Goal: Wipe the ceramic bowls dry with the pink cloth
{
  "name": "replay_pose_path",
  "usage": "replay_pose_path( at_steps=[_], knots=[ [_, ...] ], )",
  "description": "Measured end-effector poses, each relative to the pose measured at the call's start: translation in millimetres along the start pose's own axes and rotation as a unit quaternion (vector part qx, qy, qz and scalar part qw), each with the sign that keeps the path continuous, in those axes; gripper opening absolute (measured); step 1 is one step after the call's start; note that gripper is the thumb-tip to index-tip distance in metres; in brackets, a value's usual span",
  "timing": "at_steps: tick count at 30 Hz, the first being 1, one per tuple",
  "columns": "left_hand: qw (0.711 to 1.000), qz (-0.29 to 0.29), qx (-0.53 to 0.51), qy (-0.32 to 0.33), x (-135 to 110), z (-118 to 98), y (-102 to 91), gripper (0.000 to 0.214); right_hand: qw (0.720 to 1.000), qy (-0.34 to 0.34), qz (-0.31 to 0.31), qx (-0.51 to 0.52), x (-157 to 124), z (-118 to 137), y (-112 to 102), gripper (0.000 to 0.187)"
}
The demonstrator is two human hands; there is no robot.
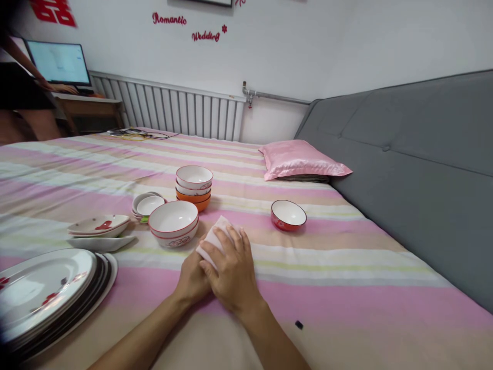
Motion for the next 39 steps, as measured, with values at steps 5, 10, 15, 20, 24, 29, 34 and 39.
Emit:
replay_pose_path(
  at_steps=[5, 10, 15, 20, 24, 29, 34, 39],
  knots=[
    [0.999, 0.028, 0.02, -0.001, -1.9, -1.7, 4.7, 0.081, 0.994, 0.079, -0.047, 0.061, 2.0, -25.0, -7.0, 0.034],
    [0.996, 0.056, 0.032, 0.055, -2.6, -5.4, 7.5, 0.091, 0.959, 0.182, -0.068, 0.205, 1.2, -63.0, -5.8, 0.034],
    [0.995, 0.064, 0.023, 0.077, -3.1, -4.4, 9.8, 0.095, 0.951, 0.195, -0.062, 0.234, 0.4, -74.0, -5.0, 0.036],
    [0.998, 0.053, 0.008, 0.023, -1.8, 2.3, 9.4, 0.094, 0.988, 0.081, -0.029, 0.125, 3.1, -45.2, -14.9, 0.033],
    [0.998, 0.034, -0.033, 0.029, -1.6, 4.4, 7.7, 0.084, 0.996, 0.007, -0.006, 0.091, 3.6, -21.2, -16.1, 0.028],
    [0.999, 0.014, -0.025, 0.032, -0.7, 4.0, 4.8, 0.045, 0.995, -0.039, 0.002, 0.091, 5.3, -0.6, -13.2, 0.022],
    [0.996, 0.015, -0.04, 0.082, -0.7, -7.7, 3.8, 0.04, 0.998, -0.012, -0.009, 0.06, 6.0, -2.4, -14.8, 0.021],
    [0.994, 0.029, -0.044, 0.097, -2.8, -12.0, 6.1, 0.069, 0.997, 0.023, -0.016, 0.069, 5.2, -16.6, -18.6, 0.022]
  ],
)
Point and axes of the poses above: each hand's wrist, its own x-axis towards the middle knuckle, its own y-axis out of the palm, z = x × y, the point moved 4 cm from there along x, towards the middle knuckle, and after that the axes turned 3 degrees about -x, right-handed, at the moved point
